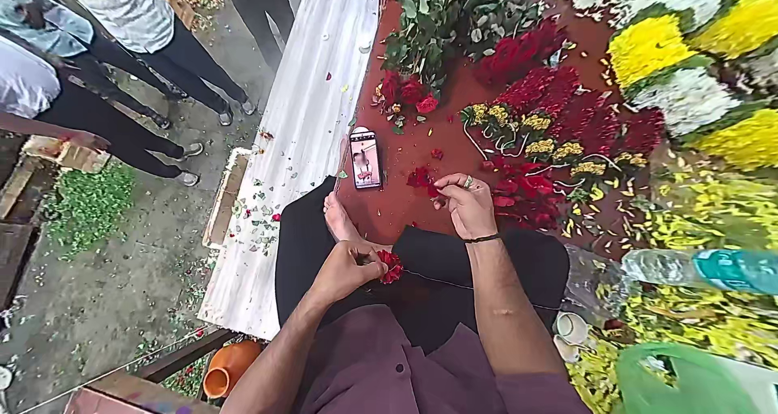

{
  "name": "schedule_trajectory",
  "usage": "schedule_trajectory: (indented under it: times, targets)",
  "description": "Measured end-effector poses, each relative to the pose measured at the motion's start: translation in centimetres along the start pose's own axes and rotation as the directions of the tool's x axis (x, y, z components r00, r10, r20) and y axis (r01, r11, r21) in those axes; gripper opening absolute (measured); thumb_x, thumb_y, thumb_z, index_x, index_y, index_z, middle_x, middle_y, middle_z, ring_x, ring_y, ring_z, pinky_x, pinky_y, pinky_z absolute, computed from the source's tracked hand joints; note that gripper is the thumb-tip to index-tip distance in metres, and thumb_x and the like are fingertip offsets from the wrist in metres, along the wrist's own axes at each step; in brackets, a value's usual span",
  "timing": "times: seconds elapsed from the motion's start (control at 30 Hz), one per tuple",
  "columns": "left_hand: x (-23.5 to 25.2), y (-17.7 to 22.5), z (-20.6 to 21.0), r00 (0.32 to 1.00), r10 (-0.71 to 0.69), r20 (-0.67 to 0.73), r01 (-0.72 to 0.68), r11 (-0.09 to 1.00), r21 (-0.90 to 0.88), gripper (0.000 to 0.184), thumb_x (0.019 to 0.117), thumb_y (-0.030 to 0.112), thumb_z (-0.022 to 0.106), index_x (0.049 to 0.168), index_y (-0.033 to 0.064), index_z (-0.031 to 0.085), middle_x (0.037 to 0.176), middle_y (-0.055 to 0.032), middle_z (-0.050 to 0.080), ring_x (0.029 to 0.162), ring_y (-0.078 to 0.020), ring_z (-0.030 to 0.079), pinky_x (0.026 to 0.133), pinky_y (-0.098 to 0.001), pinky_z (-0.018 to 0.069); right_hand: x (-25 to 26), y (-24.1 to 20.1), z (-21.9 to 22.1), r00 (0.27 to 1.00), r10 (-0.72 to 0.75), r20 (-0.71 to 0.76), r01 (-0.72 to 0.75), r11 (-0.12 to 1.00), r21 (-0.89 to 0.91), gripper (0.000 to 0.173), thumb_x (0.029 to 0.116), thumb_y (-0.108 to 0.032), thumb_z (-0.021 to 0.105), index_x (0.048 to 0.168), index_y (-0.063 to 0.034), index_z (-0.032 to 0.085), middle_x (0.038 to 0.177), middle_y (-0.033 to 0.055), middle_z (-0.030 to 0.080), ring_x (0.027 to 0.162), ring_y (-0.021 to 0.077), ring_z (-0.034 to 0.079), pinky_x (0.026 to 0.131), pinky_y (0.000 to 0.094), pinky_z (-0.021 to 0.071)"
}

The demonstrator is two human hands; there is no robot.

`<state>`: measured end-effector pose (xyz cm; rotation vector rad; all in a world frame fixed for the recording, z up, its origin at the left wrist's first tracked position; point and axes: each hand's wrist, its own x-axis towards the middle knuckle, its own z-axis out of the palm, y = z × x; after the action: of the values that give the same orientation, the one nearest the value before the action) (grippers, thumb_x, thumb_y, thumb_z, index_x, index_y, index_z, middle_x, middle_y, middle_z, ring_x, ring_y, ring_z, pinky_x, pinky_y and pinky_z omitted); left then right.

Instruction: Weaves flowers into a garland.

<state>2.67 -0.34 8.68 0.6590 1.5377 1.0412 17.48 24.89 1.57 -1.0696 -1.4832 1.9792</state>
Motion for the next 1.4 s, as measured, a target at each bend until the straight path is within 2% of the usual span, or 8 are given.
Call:
schedule_trajectory:
  times: [0.17,0.4,0.53,0.7,0.9,1.13,1.3,1.4]
  targets:
    - [-0.6,0.9,-0.4,0.999,-0.008,-0.045,0.009,1.000,0.007,0.016,0.0906,0.019,0.072,0.082,0.0059,0.074,0.072,-0.0006,0.070,0.065,-0.0090,0.067,0.063,-0.0294,0.0568,-0.4,0.4,0.2,0.995,-0.020,0.097,0.023,0.999,-0.028,0.022,0.0975,-0.001,0.054,0.106,-0.0044,0.074,0.096,0.0047,0.073,0.067,0.0116,0.064,0.062,0.0298,0.0581]
    - [-0.8,0.9,-0.4,0.998,-0.011,-0.063,0.013,1.000,0.029,0.015,0.0903,0.018,0.072,0.080,0.0069,0.073,0.070,0.0024,0.068,0.064,-0.0057,0.062,0.062,-0.0267,0.0530,-0.4,0.7,0.1,0.994,0.042,0.103,-0.048,0.997,0.056,0.025,0.0923,-0.001,0.064,0.116,-0.0071,0.069,0.092,0.0069,0.069,0.064,0.0126,0.063,0.058,0.0295,0.0576]
    - [-0.6,1.0,-0.4,0.998,-0.015,-0.054,0.017,0.999,0.036,0.015,0.0905,0.018,0.072,0.080,0.0067,0.073,0.071,0.0019,0.068,0.065,-0.0060,0.063,0.063,-0.0265,0.0535,-0.4,0.5,0.0,0.992,0.076,0.096,-0.084,0.994,0.074,0.017,0.0983,-0.005,0.059,0.113,-0.0061,0.069,0.090,0.0077,0.072,0.066,0.0128,0.066,0.057,0.0276,0.0573]
    - [-0.3,0.8,-0.3,0.999,-0.023,-0.045,0.024,0.999,0.031,0.015,0.0910,0.018,0.072,0.080,0.0068,0.073,0.070,0.0018,0.067,0.064,-0.0067,0.062,0.061,-0.0266,0.0529,0.3,1.1,0.0,0.996,0.064,0.067,-0.072,0.990,0.121,0.017,0.0954,0.000,0.059,0.106,0.0011,0.071,0.086,0.0118,0.073,0.065,0.0155,0.067,0.055,0.0287,0.0569]
    - [-0.2,0.3,-0.3,0.998,-0.043,-0.039,0.044,0.999,0.014,0.016,0.0904,0.019,0.073,0.080,0.0074,0.072,0.067,0.0031,0.064,0.060,-0.0055,0.058,0.058,-0.0254,0.0494,0.4,1.5,0.0,0.997,0.065,0.036,-0.069,0.992,0.110,0.019,0.0930,0.003,0.055,0.099,0.0012,0.074,0.082,0.0097,0.072,0.064,0.0145,0.066,0.057,0.0290,0.0574]
    - [-0.3,0.3,-0.6,0.998,-0.039,-0.044,0.040,0.999,0.012,0.016,0.0901,0.020,0.073,0.079,0.0080,0.072,0.066,0.0036,0.063,0.059,-0.0051,0.058,0.057,-0.0251,0.0485,0.5,1.6,0.0,0.995,0.067,0.080,-0.073,0.994,0.084,0.030,0.0956,0.003,0.049,0.114,0.0032,0.073,0.098,0.0131,0.074,0.073,0.0162,0.068,0.067,0.0324,0.0598]
    - [-0.5,0.3,-0.7,0.997,-0.043,-0.058,0.044,0.999,0.007,0.016,0.0895,0.020,0.073,0.079,0.0087,0.072,0.066,0.0039,0.063,0.059,-0.0048,0.058,0.057,-0.0248,0.0484,-0.1,1.4,0.3,0.989,-0.037,0.141,0.046,0.997,-0.064,0.040,0.0825,0.010,0.069,0.120,-0.0015,0.073,0.102,0.0107,0.075,0.082,0.0166,0.071,0.076,0.0334,0.0620]
    - [-0.6,0.5,-0.8,0.997,-0.046,-0.061,0.045,0.999,-0.005,0.015,0.0899,0.018,0.072,0.079,0.0079,0.073,0.066,0.0033,0.064,0.059,-0.0054,0.059,0.057,-0.0248,0.0499,-0.1,1.4,0.6,0.987,-0.110,0.121,0.128,0.980,-0.150,0.025,0.0885,0.000,0.074,0.113,-0.0029,0.076,0.102,0.0076,0.076,0.079,0.0150,0.071,0.074,0.0319,0.0618]
